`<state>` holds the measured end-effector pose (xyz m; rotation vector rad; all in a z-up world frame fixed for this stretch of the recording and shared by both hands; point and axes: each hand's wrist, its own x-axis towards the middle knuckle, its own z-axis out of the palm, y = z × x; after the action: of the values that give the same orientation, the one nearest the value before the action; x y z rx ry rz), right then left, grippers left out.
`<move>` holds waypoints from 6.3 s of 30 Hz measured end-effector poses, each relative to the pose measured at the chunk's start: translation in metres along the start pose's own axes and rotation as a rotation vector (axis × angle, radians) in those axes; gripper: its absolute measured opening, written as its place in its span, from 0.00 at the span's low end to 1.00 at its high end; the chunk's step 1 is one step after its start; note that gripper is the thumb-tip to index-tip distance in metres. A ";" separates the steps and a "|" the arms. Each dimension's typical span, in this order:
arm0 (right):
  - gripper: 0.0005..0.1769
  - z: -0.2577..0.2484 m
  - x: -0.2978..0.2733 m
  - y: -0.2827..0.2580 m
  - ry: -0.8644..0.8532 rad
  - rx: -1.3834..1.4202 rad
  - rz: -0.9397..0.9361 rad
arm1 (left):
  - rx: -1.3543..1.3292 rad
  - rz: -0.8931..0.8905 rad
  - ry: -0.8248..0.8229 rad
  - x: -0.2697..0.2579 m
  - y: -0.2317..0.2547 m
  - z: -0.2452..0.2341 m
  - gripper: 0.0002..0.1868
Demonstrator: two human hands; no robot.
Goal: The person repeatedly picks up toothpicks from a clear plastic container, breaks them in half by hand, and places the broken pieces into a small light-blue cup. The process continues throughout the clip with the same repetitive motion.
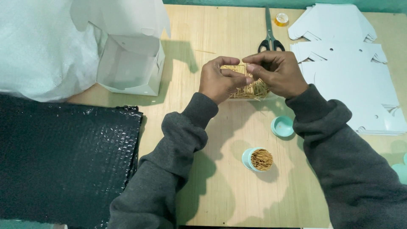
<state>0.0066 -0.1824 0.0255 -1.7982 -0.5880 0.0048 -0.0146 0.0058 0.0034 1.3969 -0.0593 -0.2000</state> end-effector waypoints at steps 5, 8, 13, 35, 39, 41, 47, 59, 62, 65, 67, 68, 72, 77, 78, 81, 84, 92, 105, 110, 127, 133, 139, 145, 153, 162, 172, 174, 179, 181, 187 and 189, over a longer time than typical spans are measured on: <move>0.13 -0.004 -0.023 -0.015 -0.004 0.027 0.000 | -0.001 0.016 -0.043 -0.025 0.007 0.011 0.31; 0.14 -0.006 -0.058 -0.038 -0.016 0.022 0.026 | 0.001 0.057 -0.096 -0.057 0.002 0.027 0.30; 0.15 0.006 -0.125 -0.043 0.062 -0.017 0.016 | 0.046 0.116 -0.125 -0.124 -0.006 0.041 0.28; 0.09 0.032 -0.192 -0.009 0.139 -0.543 -0.700 | 0.975 1.185 0.026 -0.172 -0.073 0.036 0.24; 0.10 0.017 -0.171 -0.018 0.048 -0.514 -0.630 | 0.995 1.176 0.021 -0.175 -0.059 0.034 0.34; 0.08 0.016 -0.137 -0.016 0.074 -0.482 -0.558 | 0.994 1.162 0.012 -0.172 -0.061 0.034 0.34; 0.08 0.022 -0.011 0.005 -0.076 -0.687 -0.183 | 0.841 1.034 -0.041 -0.161 -0.053 0.029 0.39; 0.23 0.052 0.084 0.004 -0.357 -0.941 0.682 | 1.372 0.779 0.269 0.008 -0.070 -0.020 0.08; 0.16 0.048 0.083 0.001 -0.340 -0.869 0.721 | 1.421 0.782 0.268 0.010 -0.066 -0.020 0.11; 0.13 0.037 0.075 0.008 -0.269 -0.765 0.661 | 1.395 0.797 0.318 0.011 -0.060 -0.020 0.13; 0.12 0.027 0.068 0.015 -0.217 -0.714 0.593 | 1.349 0.808 0.365 0.012 -0.055 -0.018 0.13; 0.11 0.023 0.064 0.017 -0.211 -0.669 0.542 | 1.251 0.817 0.418 0.011 -0.051 -0.016 0.13; 0.13 0.012 0.048 0.025 -0.136 -0.439 0.387 | 0.917 0.476 0.377 0.020 -0.045 -0.009 0.15; 0.04 0.006 0.029 0.034 -0.062 -0.229 0.227 | 0.586 0.140 0.280 0.025 -0.025 -0.005 0.16; 0.03 0.005 0.028 0.035 -0.056 -0.195 0.203 | 0.483 0.091 0.256 0.030 -0.025 -0.005 0.15; 0.03 0.001 0.023 0.043 -0.053 -0.179 0.166 | 0.388 0.078 0.249 0.041 -0.036 -0.002 0.13; 0.07 -0.002 0.017 0.040 -0.060 -0.205 0.188 | 0.351 0.087 0.240 0.044 -0.038 0.002 0.10; 0.07 -0.006 0.011 0.039 -0.077 -0.227 0.193 | 0.293 0.153 0.198 0.040 -0.036 -0.002 0.08; 0.10 -0.001 0.013 0.013 -0.033 -0.110 0.087 | -0.030 0.087 0.211 0.035 -0.026 -0.007 0.23; 0.20 0.001 0.002 0.018 -0.043 -0.178 0.090 | -0.090 0.113 0.262 0.034 -0.019 -0.007 0.23; 0.16 0.006 -0.013 0.042 0.152 -0.169 -0.157 | -0.215 0.082 0.171 0.032 -0.027 0.006 0.30; 0.04 -0.010 -0.003 0.026 0.109 -0.083 -0.017 | -0.220 0.053 0.140 0.034 -0.028 0.000 0.17; 0.04 -0.004 0.009 0.008 0.019 -0.085 0.092 | -0.132 0.067 0.058 0.029 -0.027 0.004 0.22; 0.03 -0.005 0.010 0.027 0.003 -0.087 0.249 | -0.085 0.034 0.051 0.024 -0.028 -0.001 0.27; 0.48 -0.010 -0.010 0.022 -0.044 -0.359 -0.186 | -0.098 0.010 0.113 0.013 -0.007 0.009 0.28; 0.10 -0.006 -0.058 -0.045 -0.009 -0.005 -0.045 | 0.078 0.123 -0.095 -0.066 0.010 0.041 0.35; 0.10 0.028 -0.158 -0.044 0.105 -0.187 -0.230 | 0.403 0.443 -0.086 -0.143 -0.036 0.048 0.22; 0.05 0.036 -0.165 -0.037 0.151 -0.270 -0.446 | 0.460 0.681 -0.068 -0.154 -0.037 0.042 0.31; 0.11 0.031 -0.193 -0.011 0.100 -0.530 -0.601 | 0.633 0.900 -0.070 -0.172 -0.058 0.043 0.35; 0.21 0.030 -0.204 -0.002 0.095 -0.611 -0.608 | 0.723 0.955 -0.048 -0.173 -0.067 0.045 0.31; 0.29 0.031 -0.222 -0.004 0.095 -0.823 -0.710 | 0.946 1.109 -0.043 -0.179 -0.073 0.043 0.28; 0.35 0.015 -0.223 0.002 0.024 -0.771 -0.609 | 0.952 1.048 -0.085 -0.184 -0.071 0.041 0.51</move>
<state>-0.1920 -0.2567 -0.0462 -2.2586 -1.2129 -0.7448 -0.2095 -0.0128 -0.0447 2.0899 -1.0391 0.7372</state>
